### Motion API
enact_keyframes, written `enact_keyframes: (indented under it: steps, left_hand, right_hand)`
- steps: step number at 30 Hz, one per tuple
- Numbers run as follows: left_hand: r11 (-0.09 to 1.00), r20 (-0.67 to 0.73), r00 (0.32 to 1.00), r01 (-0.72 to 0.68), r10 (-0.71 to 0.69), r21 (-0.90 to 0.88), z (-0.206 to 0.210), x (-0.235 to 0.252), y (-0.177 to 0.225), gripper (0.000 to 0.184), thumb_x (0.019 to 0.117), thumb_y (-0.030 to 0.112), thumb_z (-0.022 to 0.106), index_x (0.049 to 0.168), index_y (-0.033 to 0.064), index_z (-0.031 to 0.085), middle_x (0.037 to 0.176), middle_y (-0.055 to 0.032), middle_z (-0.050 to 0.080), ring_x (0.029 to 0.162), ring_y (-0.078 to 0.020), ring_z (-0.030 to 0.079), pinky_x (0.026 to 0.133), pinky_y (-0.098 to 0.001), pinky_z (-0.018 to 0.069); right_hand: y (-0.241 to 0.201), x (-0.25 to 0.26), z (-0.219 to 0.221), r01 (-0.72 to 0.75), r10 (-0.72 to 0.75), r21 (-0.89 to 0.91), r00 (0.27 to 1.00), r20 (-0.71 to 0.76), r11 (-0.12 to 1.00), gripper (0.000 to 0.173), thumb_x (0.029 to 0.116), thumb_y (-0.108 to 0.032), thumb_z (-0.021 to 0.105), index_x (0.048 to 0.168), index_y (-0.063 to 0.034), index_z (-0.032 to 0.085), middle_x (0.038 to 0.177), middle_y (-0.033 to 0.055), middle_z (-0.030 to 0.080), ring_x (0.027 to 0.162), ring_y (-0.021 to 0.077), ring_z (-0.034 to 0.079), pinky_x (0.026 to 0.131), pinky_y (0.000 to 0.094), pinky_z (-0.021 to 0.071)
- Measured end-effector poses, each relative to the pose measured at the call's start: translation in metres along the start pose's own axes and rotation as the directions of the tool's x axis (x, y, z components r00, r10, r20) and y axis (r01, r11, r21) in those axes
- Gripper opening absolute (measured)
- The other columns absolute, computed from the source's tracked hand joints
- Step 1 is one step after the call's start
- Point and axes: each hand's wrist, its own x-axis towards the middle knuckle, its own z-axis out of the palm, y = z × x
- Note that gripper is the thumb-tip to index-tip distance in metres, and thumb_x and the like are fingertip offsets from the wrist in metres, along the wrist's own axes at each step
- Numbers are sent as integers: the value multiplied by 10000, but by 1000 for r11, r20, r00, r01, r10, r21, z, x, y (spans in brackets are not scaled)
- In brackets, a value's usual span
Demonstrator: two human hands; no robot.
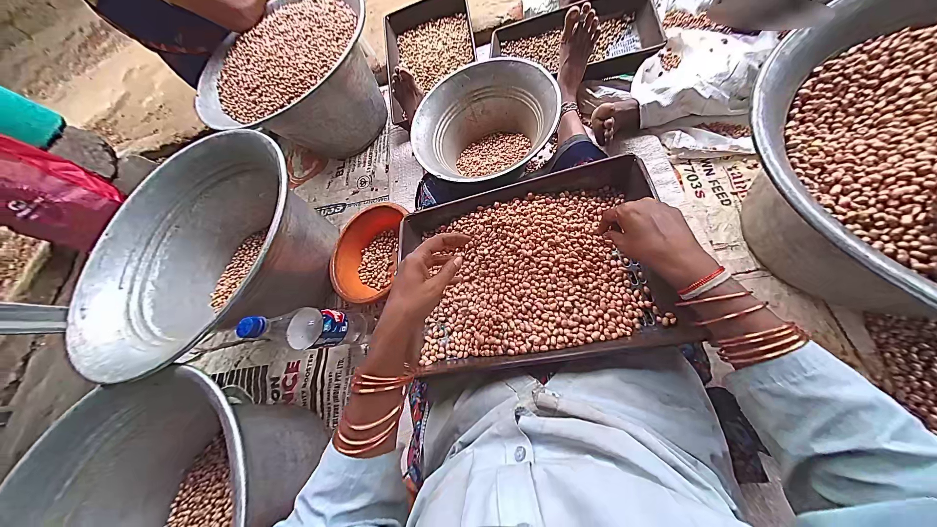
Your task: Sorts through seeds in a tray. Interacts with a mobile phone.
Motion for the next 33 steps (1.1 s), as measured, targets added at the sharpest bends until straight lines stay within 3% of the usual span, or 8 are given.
enact_keyframes:
  steps: [9,12,17,21,25,28,31,33]
  left_hand:
    - [918,41,982,-185,183,352,32,-3,2,144,1008,106,654,1132,112,726,1081,-34,735,895,-136,716,795,-357,608]
    - [825,125,951,-307,282,474,65,2,10,155,987,44,634,1062,86,764,1013,-78,730,874,-197,712,795,-401,604]
    - [716,222,889,-454,400,530,104,13,15,147,969,59,655,1034,94,783,940,-106,705,857,-254,701,766,-436,592]
    - [586,319,844,-531,432,612,127,18,19,118,964,94,683,998,108,794,945,-110,683,922,-283,674,735,-421,574]
    - [484,384,842,-535,380,693,137,23,23,119,951,89,693,1010,120,792,1006,-132,655,969,-319,644,710,-431,559]
    - [565,370,850,-527,376,635,132,29,20,98,945,132,707,998,131,790,1008,-113,666,988,-301,650,758,-440,570]
    - [824,233,908,-416,350,384,106,33,17,92,943,101,717,1020,70,757,950,-76,740,841,-188,723,766,-394,614]
    - [945,184,955,-265,231,189,83,31,14,148,988,76,608,1119,53,673,961,-84,728,748,-161,706,686,-353,604]
  right_hand:
    - [-2,9,21,-8,8,-6,999,46,1000,99,942,-128,697,988,-52,740,908,214,714,903,453,694,739,644,518]
    - [4,2,16,25,-9,215,997,-76,976,122,924,-183,713,991,-84,739,824,145,709,795,368,690,687,612,507]
    - [-7,-41,2,19,98,556,979,-181,831,120,963,-74,586,977,-103,702,740,70,658,582,214,584,529,445,447]
    - [-13,-68,-4,-5,67,457,991,-119,890,66,988,-101,655,983,-122,717,584,34,511,463,182,443,450,383,362]
    - [-16,-75,4,-26,52,275,995,-86,961,51,934,-104,740,975,-112,769,726,109,667,643,300,633,581,533,491]
    - [-22,-78,15,-2,8,213,1000,-29,977,57,921,-117,750,967,-127,782,805,114,718,756,339,692,650,573,524]
    - [-29,-80,26,26,-25,165,1000,-7,986,62,902,-140,770,945,-95,769,834,146,716,801,372,702,656,580,529]
    - [-30,-81,33,7,-11,147,1000,26,989,115,905,-174,777,958,-73,759,869,165,717,842,389,704,676,588,531]
